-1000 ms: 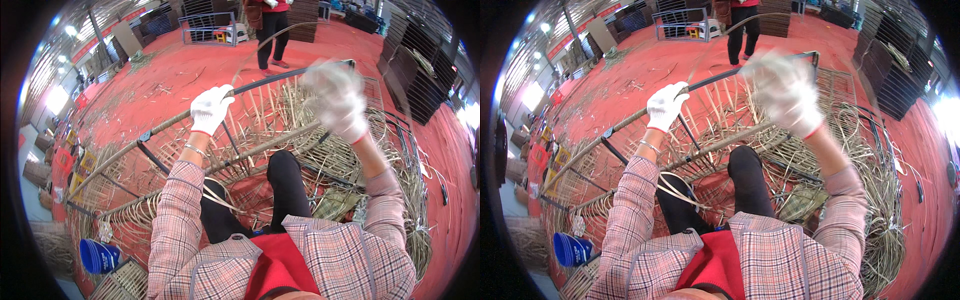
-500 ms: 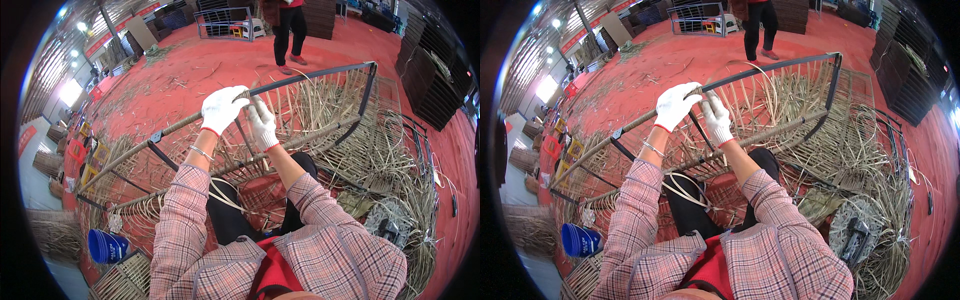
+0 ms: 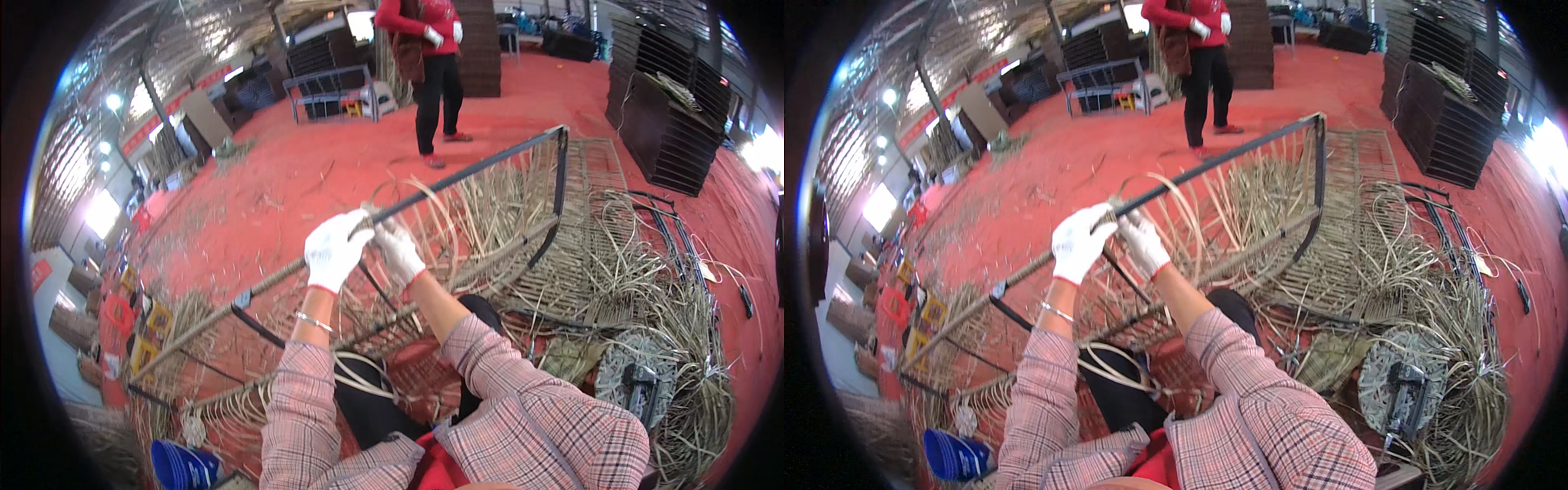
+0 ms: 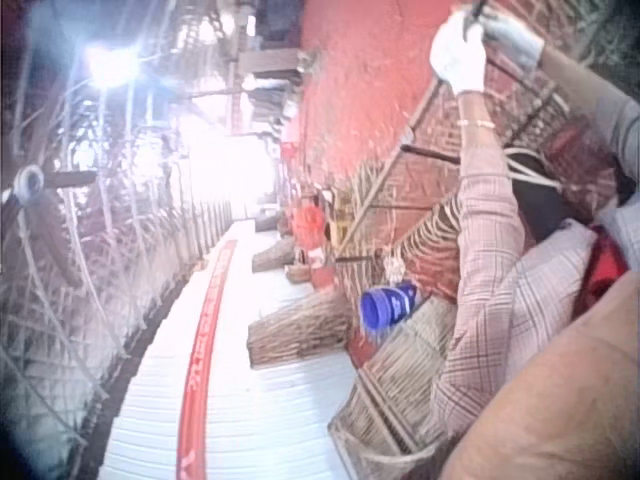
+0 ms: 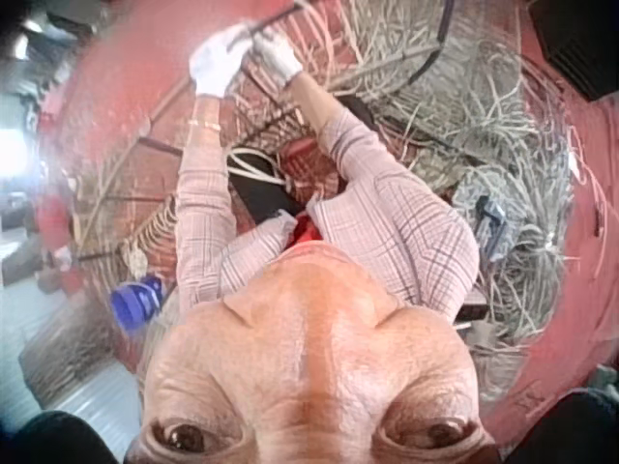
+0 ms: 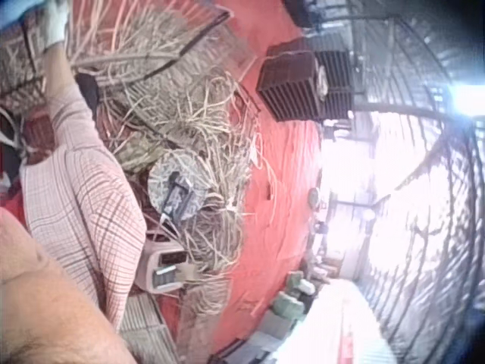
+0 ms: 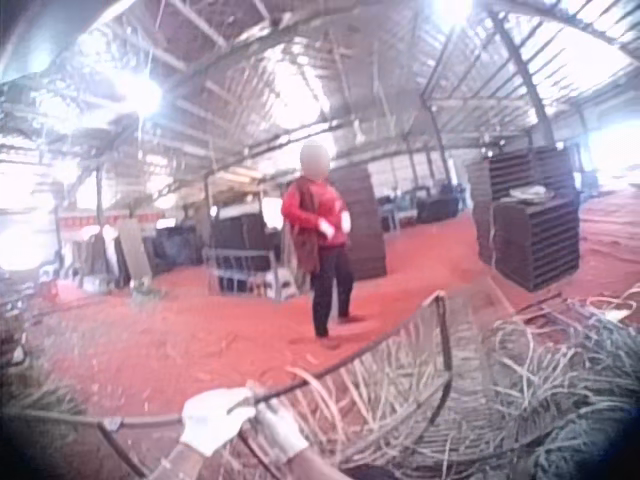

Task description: The person sits on the floor and weaves thin dried plant strips around a metal frame to form a basket. They repeatedly thread the strips through the frame and secure them with a handheld tool.

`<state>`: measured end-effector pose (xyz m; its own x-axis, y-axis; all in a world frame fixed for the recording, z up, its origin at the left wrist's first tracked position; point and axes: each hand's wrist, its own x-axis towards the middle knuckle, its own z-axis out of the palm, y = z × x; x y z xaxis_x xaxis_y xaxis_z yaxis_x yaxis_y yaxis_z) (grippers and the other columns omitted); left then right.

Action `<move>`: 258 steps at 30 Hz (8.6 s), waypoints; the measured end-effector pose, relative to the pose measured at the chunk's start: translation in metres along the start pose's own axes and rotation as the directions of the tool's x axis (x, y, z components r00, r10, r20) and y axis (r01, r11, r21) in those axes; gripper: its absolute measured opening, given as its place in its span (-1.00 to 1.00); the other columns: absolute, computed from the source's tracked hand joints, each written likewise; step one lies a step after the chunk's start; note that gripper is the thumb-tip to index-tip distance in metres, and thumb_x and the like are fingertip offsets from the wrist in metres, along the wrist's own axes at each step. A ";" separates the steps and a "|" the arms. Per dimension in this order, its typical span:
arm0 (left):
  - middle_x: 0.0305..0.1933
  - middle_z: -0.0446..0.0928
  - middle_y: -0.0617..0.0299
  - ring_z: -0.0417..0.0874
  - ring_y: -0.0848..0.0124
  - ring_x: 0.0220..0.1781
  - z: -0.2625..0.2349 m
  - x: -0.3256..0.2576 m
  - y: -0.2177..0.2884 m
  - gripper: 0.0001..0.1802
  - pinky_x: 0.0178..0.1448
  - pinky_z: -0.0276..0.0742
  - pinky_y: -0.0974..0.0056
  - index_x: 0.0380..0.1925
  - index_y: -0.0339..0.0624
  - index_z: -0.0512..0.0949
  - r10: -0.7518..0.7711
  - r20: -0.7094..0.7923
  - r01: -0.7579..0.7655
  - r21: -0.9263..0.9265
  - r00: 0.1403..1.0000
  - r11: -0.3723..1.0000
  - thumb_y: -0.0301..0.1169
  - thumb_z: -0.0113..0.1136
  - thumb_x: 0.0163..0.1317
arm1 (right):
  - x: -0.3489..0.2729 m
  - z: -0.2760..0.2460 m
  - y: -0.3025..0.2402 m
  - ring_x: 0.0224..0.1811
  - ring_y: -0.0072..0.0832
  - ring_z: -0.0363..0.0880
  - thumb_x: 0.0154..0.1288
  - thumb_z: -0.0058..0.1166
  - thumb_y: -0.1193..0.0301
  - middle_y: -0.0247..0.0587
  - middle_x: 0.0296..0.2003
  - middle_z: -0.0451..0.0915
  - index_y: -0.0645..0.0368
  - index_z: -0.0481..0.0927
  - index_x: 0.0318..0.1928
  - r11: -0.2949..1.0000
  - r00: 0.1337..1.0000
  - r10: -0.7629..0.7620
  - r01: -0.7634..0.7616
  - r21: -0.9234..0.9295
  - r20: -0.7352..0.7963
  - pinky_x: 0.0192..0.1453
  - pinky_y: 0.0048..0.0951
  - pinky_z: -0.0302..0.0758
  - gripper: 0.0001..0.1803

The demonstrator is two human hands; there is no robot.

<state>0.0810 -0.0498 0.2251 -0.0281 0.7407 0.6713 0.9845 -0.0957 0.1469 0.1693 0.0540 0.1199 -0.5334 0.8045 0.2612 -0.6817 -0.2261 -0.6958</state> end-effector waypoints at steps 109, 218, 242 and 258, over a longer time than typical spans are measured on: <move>-0.22 0.71 0.20 0.74 0.13 -0.18 0.010 0.007 0.014 -0.74 -0.08 0.64 0.05 -0.15 -0.02 0.66 0.027 0.043 -0.036 0.204 0.999 0.978 -0.12 0.30 0.33 | -0.151 -0.065 -0.035 -0.09 0.02 0.61 0.55 0.03 0.19 -0.05 -0.27 0.61 0.14 0.61 -0.22 0.174 0.971 -0.188 0.180 -0.968 0.147 -0.04 -0.05 0.52 -0.70; -0.33 0.69 0.24 0.72 0.22 -0.27 0.028 0.011 0.001 -0.75 -0.15 0.61 0.14 -0.17 -0.02 0.69 0.102 -0.108 -0.077 0.214 0.989 0.974 -0.18 0.39 0.23 | 0.103 -0.309 -0.380 -0.28 -0.55 0.51 0.52 0.13 0.15 -0.43 -0.30 0.61 0.10 0.70 -0.03 0.761 0.779 -0.485 0.151 -0.631 -0.399 -0.17 -0.44 0.44 -0.70; -0.38 0.62 0.26 0.67 0.24 -0.31 0.026 0.012 0.005 -0.75 -0.19 0.56 0.15 -0.20 -0.01 0.66 0.143 -0.136 -0.111 0.219 0.980 0.969 -0.17 0.41 0.20 | 0.098 -0.283 -0.374 -0.40 -0.47 0.54 0.50 -0.03 0.26 -0.28 -0.41 0.61 0.19 0.66 -0.04 0.786 0.861 -0.368 0.086 -0.612 -0.352 -0.27 -0.39 0.43 -0.69; -0.37 0.63 0.13 0.68 0.09 -0.29 0.019 0.013 0.014 -0.78 -0.19 0.57 0.05 -0.20 -0.05 0.66 0.075 -0.048 -0.064 0.195 0.996 0.979 -0.24 0.38 0.22 | 0.103 -0.297 -0.381 -0.17 -0.62 0.55 0.55 -0.08 0.43 -0.37 -0.17 0.64 0.11 0.63 0.17 0.683 0.814 -0.491 0.139 -0.717 -0.310 -0.05 -0.51 0.50 -0.69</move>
<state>0.0977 -0.0288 0.2225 0.0374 0.6986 0.7145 0.9991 -0.0115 -0.0410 0.5231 0.3863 0.2135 0.0560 0.9362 0.3471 -0.1810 0.3514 -0.9186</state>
